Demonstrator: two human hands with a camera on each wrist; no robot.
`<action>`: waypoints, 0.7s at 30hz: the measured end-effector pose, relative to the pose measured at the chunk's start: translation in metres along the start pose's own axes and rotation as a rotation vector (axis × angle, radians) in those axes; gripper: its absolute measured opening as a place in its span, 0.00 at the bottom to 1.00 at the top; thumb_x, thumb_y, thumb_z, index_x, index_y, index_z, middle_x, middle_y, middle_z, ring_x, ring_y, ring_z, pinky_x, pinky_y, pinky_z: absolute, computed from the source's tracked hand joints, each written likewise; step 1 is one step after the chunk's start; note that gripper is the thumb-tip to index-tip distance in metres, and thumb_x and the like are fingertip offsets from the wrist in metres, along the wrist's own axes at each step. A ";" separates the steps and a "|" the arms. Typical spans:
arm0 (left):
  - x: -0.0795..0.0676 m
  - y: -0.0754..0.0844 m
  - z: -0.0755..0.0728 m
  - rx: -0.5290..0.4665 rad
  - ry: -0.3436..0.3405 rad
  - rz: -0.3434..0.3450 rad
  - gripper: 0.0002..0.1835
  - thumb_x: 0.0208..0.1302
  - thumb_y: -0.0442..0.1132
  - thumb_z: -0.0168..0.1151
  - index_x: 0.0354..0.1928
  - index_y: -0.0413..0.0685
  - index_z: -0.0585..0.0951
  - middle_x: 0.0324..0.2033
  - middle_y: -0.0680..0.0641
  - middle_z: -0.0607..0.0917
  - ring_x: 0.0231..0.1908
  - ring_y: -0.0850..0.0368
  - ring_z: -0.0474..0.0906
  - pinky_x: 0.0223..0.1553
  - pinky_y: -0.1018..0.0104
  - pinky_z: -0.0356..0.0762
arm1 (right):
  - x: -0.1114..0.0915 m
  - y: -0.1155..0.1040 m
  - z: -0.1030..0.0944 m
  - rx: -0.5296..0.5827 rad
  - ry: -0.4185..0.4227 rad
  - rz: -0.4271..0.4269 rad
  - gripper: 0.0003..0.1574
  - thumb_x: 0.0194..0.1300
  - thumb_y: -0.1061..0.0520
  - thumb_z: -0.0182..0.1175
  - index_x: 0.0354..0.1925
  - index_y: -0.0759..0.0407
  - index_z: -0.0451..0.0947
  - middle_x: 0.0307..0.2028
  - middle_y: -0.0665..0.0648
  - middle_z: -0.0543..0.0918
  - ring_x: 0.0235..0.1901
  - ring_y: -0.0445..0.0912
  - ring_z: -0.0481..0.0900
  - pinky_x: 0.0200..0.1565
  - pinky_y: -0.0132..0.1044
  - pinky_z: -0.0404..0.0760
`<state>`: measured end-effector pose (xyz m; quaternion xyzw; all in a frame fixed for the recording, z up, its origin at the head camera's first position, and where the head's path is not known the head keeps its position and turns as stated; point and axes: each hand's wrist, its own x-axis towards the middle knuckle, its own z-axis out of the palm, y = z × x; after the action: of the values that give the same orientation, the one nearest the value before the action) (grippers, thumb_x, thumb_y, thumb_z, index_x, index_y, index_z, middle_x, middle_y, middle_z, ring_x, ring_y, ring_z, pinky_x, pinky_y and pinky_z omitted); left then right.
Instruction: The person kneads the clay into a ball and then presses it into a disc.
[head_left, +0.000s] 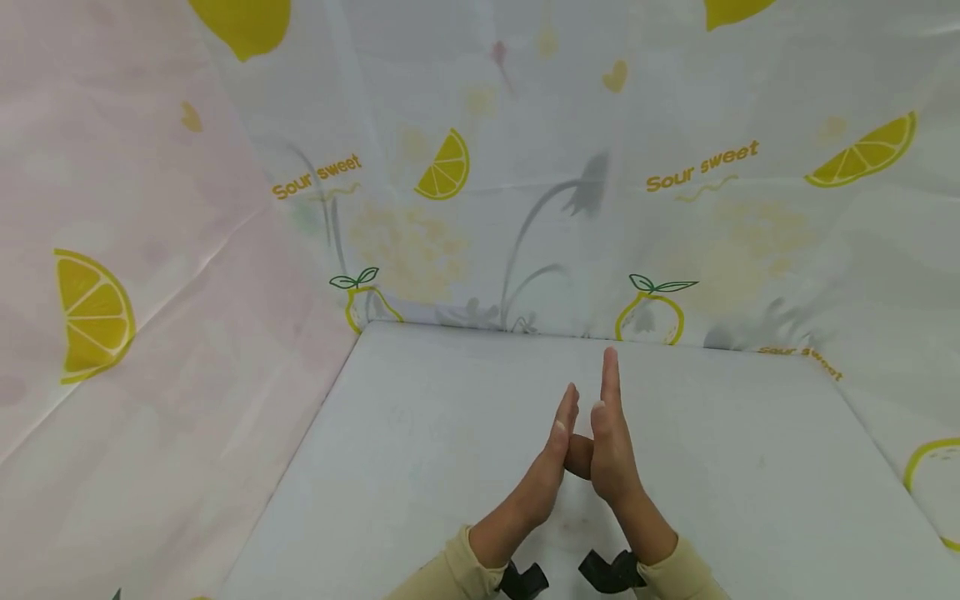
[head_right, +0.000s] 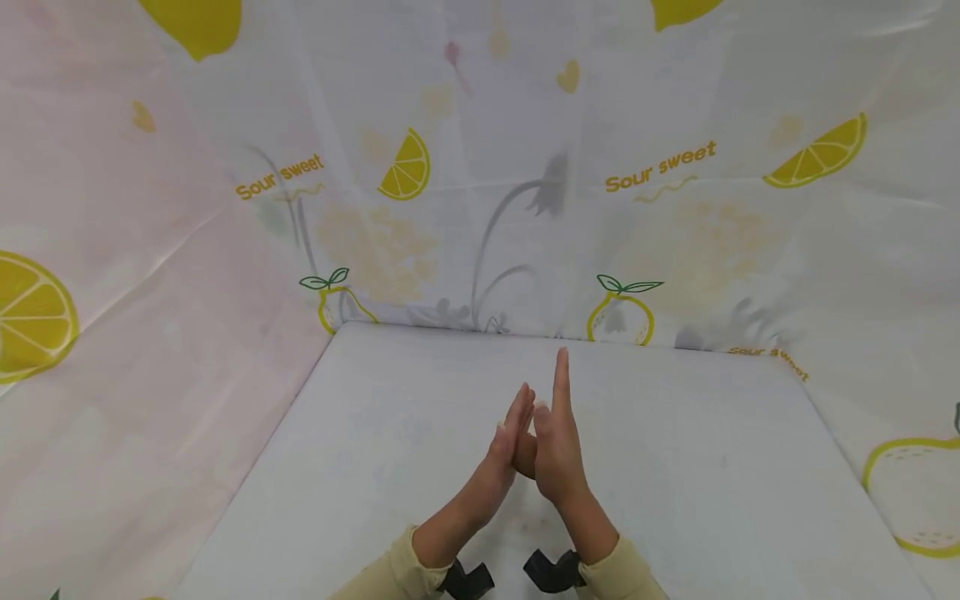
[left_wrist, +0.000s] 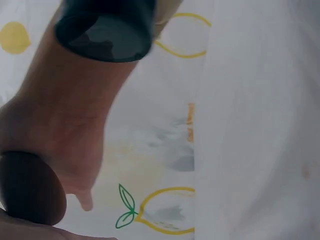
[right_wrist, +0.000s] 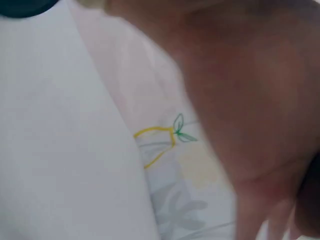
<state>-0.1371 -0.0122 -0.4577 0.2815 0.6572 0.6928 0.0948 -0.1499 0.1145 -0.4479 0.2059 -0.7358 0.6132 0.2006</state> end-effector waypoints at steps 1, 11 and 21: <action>0.000 0.002 -0.001 -0.004 -0.005 0.021 0.40 0.78 0.66 0.13 0.81 0.51 0.33 0.81 0.50 0.37 0.79 0.55 0.31 0.75 0.42 0.34 | -0.002 0.003 0.000 0.004 -0.004 0.005 0.39 0.82 0.46 0.32 0.82 0.51 0.33 0.81 0.52 0.37 0.79 0.43 0.34 0.74 0.32 0.40; 0.011 0.015 -0.008 0.039 0.091 0.074 0.40 0.78 0.67 0.18 0.82 0.52 0.36 0.81 0.53 0.38 0.79 0.57 0.31 0.75 0.41 0.34 | -0.026 0.019 0.018 0.086 -0.060 -0.133 0.42 0.84 0.41 0.30 0.82 0.59 0.30 0.15 0.47 0.65 0.14 0.35 0.58 0.17 0.31 0.65; 0.022 -0.007 -0.010 0.017 0.171 -0.075 0.36 0.79 0.65 0.21 0.82 0.63 0.38 0.81 0.53 0.38 0.78 0.52 0.37 0.74 0.37 0.40 | -0.034 -0.008 0.028 -0.146 0.004 -0.172 0.45 0.83 0.38 0.30 0.81 0.64 0.35 0.79 0.70 0.41 0.78 0.51 0.47 0.74 0.32 0.41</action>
<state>-0.1620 -0.0091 -0.4582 0.1973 0.6787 0.7047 0.0619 -0.1185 0.0879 -0.4646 0.2521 -0.7577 0.5388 0.2684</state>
